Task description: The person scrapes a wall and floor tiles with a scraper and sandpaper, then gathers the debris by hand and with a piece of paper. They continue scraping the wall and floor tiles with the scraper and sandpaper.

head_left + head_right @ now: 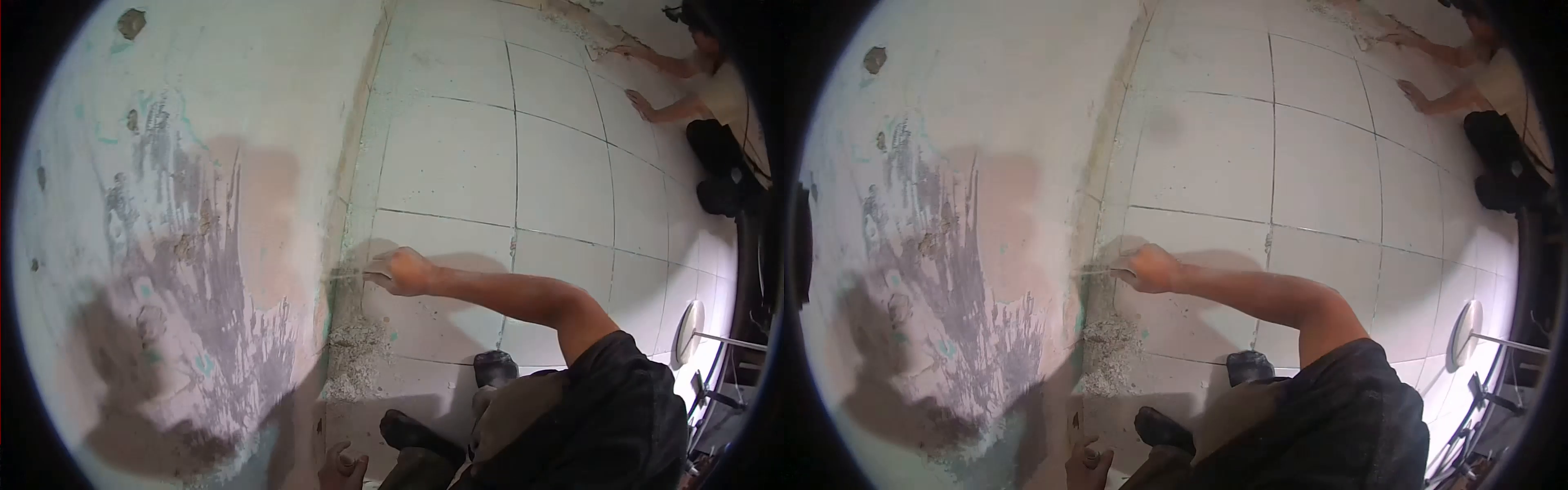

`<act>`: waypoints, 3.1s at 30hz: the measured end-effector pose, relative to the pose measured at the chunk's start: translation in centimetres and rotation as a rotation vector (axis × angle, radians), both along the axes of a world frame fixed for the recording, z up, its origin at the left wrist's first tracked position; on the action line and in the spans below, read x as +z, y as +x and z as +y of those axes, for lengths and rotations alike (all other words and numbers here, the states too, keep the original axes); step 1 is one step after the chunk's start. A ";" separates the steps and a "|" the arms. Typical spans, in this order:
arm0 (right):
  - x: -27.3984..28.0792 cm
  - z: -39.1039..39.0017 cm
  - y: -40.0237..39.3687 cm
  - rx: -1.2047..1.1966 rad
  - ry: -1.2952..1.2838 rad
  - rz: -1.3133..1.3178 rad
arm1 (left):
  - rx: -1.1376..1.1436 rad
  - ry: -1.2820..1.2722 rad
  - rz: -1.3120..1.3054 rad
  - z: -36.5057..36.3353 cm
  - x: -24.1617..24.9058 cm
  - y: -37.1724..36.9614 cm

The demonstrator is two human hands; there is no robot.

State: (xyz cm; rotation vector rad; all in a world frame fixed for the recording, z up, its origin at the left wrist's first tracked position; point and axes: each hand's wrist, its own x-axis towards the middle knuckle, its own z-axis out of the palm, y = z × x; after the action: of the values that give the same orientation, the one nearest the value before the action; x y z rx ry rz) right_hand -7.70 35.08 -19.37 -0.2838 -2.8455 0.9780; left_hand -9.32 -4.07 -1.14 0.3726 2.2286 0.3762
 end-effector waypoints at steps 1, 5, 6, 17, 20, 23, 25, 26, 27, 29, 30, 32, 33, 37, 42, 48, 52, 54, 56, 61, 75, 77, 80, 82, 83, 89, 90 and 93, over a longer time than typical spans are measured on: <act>0.5 -0.4 0.0 0.043 -0.088 -0.016 | -0.049 0.026 0.049 -0.1 0.0 0.0; -1.3 11.9 5.2 -0.605 0.212 -0.040 | -0.066 -0.007 0.148 2.2 1.9 -0.5; -3.1 15.8 8.6 -0.846 0.237 0.008 | -0.032 -0.011 0.150 2.1 1.5 -0.5; -12.8 15.8 45.8 -2.104 0.838 -0.640 | -0.213 -0.168 0.061 -2.8 -7.0 -3.1; -12.1 20.7 46.6 -1.961 0.273 -0.737 | -0.299 -0.154 0.035 -3.2 -8.2 -4.3; -7.9 29.2 35.0 -2.051 0.284 -0.434 | -0.188 0.017 0.173 -1.3 -7.5 -4.4; -9.7 37.3 28.2 -1.764 0.379 -0.332 | -0.226 -0.165 0.087 -1.3 -7.2 -4.9; -4.3 35.7 20.0 -1.731 0.225 -0.281 | -0.224 -0.168 0.091 -1.5 -7.0 -4.9; -8.6 41.1 16.2 -1.529 0.409 -0.275 | -0.207 -0.176 0.052 -1.9 -7.1 -4.6; -4.8 39.7 4.7 -1.080 0.432 -0.282 | -0.169 -0.187 0.017 -2.5 -7.4 -4.4; -5.2 38.7 -0.4 -0.912 0.490 -0.213 | -0.181 -0.193 0.026 -2.9 -7.4 -4.3; -1.4 31.1 -7.5 -0.775 0.407 -0.195 | -0.172 -0.205 0.037 -3.4 -7.2 -3.7; -2.8 28.6 -10.2 -0.783 0.389 -0.161 | -0.210 -0.161 0.064 -3.4 -7.1 -3.7; -2.5 18.8 -9.0 -0.669 0.370 -0.106 | -0.154 -0.210 -0.094 -0.9 -4.8 -3.4; -4.0 7.2 -2.6 -0.227 0.410 0.035 | -0.121 -0.298 -0.048 -0.9 -4.6 -2.8; -3.7 14.5 -0.9 -0.482 0.510 0.084 | -0.084 -0.171 0.031 3.1 -1.9 -2.5; -6.0 18.8 -1.3 -0.734 0.256 -0.002 | -0.086 -0.076 0.023 -0.1 -5.3 0.2; -10.6 17.1 -1.8 -0.555 0.735 -0.343 | 0.005 -0.045 0.082 -2.8 -7.5 2.1; -5.0 6.9 -3.2 -0.400 0.766 -0.005 | 0.125 -0.198 0.007 -2.4 -7.4 3.1; -3.1 -8.5 -1.3 -0.134 0.361 0.116 | 0.597 -0.239 0.291 -7.3 -13.4 5.8; -1.1 -2.1 0.2 -0.323 0.254 0.137 | 0.675 0.053 0.518 -5.2 -20.8 6.8; -2.7 -5.2 0.5 -0.208 0.338 0.080 | 0.627 0.134 0.532 -4.6 -21.5 6.3; -2.2 -13.1 1.5 0.045 0.328 -0.054 | 0.598 0.258 0.477 -2.9 -17.8 6.2; -1.5 -16.6 1.9 0.337 0.186 0.103 | 0.570 0.334 0.451 -3.9 -17.5 7.0; -1.3 -17.1 2.2 0.324 0.082 0.130 | 0.646 0.254 0.544 -5.3 -18.2 7.9; -0.6 -11.4 3.0 0.071 0.082 0.232 | 1.005 -0.506 0.596 -20.5 -19.3 8.9; -1.5 -9.3 3.5 0.073 0.099 0.252 | 1.137 -0.377 0.506 -22.7 -18.8 8.8; -2.1 -4.8 5.5 0.156 0.187 0.273 | 1.179 -0.108 0.439 -25.9 -20.0 8.0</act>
State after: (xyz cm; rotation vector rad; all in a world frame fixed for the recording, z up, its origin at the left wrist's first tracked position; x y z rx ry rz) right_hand -2.22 30.26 -21.47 0.0861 -2.7085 0.7041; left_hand -1.35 -30.00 -21.13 -1.0765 2.6657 0.8184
